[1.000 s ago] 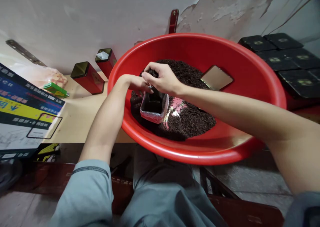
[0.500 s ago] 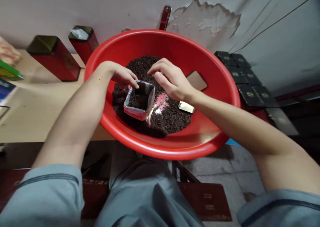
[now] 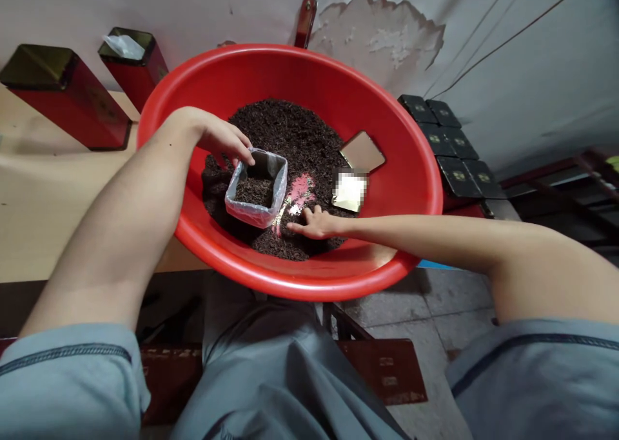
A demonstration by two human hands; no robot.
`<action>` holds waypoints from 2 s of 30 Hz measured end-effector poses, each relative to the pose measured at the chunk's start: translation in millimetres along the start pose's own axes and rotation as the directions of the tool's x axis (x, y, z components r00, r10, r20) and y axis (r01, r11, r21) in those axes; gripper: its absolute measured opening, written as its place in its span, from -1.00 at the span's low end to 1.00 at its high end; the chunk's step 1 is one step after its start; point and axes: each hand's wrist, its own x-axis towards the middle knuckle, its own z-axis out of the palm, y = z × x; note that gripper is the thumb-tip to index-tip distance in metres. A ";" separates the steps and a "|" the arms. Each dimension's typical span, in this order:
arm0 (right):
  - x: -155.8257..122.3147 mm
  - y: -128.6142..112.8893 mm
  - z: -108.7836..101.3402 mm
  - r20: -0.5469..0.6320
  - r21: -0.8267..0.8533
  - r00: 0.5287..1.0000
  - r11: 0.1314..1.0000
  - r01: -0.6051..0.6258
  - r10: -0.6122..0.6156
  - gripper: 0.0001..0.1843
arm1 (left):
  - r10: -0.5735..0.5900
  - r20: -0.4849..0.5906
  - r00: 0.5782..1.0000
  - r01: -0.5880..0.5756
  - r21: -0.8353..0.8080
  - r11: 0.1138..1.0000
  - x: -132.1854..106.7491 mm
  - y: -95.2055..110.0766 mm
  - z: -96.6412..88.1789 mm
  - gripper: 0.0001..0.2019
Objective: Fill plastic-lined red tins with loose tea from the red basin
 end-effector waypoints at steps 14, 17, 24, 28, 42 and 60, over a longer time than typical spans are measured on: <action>11.2 -1.4 24.3 0.052 0.429 0.764 0.705 0.565 -0.644 -0.35 | 0.030 0.050 0.998 -0.026 -0.068 0.997 5.4 -3.2 -0.1 -0.33; 13.8 1.2 24.8 0.005 0.495 0.710 0.619 0.610 -0.704 -0.41 | 0.025 0.046 0.999 -0.022 -0.077 0.997 6.4 -4.3 0.0 -0.32; 19.6 -1.6 20.2 -0.048 0.591 0.654 0.506 0.628 -0.755 -0.51 | 0.018 0.043 0.999 -0.015 -0.083 0.996 4.4 -3.2 0.4 -0.30; 24.9 2.6 -14.9 -0.035 0.586 0.690 0.544 0.600 -0.723 -0.50 | 0.007 0.039 0.999 -0.002 -0.128 0.992 3.3 -3.4 3.4 -0.33; -25.5 -17.8 -167.3 -0.492 0.137 0.523 0.532 0.836 -0.696 -0.55 | 0.058 0.024 0.998 -0.052 -0.196 0.979 7.9 -3.3 4.2 -0.29; 52.5 -20.1 -198.7 -0.618 -0.026 0.504 0.656 0.754 -0.604 -0.59 | 0.085 -0.025 0.996 -0.087 -0.157 0.984 -4.3 -8.0 -2.4 -0.16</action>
